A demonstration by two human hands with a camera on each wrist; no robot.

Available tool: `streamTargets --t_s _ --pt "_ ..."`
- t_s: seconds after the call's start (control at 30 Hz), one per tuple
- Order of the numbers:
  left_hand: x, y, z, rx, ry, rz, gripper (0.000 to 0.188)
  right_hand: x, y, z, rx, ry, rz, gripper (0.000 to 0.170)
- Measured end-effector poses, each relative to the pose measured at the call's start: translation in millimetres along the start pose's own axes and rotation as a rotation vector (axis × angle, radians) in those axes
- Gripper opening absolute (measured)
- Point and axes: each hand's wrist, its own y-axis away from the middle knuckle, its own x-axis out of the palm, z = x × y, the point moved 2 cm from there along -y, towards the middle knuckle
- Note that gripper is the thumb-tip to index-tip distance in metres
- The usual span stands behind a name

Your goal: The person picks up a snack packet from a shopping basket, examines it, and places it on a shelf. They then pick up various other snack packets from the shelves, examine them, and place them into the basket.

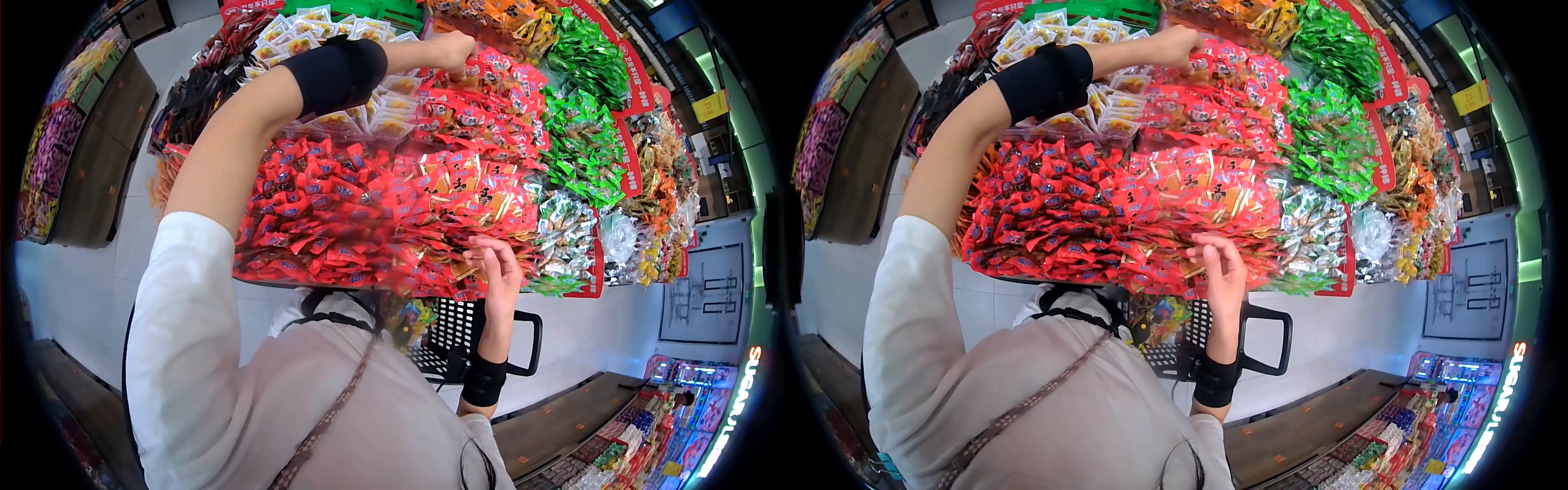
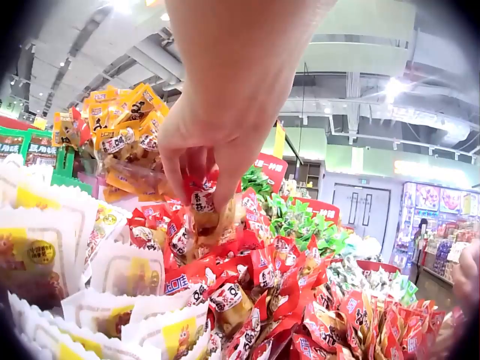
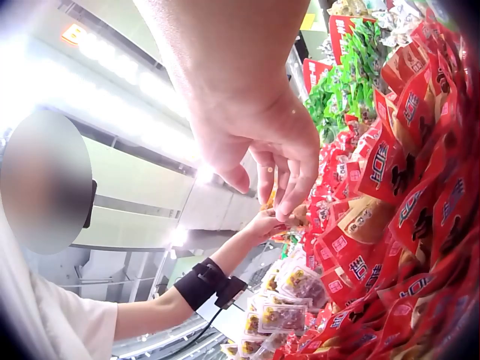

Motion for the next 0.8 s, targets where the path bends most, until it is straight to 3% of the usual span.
streamTargets --t_s 0.27,0.57,0.8 --pt "3.8 -5.1 -17.7 0.108 -0.077 0.05 0.027 3.0 -1.4 -3.6 0.008 0.022 0.006 0.02" --pt "4.0 10.2 -29.5 -0.062 -0.045 0.158 0.02 0.9 0.7 -9.0 0.031 -0.007 -0.007 0.017" --pt "18.8 6.3 -25.0 0.016 -0.191 0.091 0.013 4.3 5.9 -9.1 0.009 0.017 0.012 0.02"
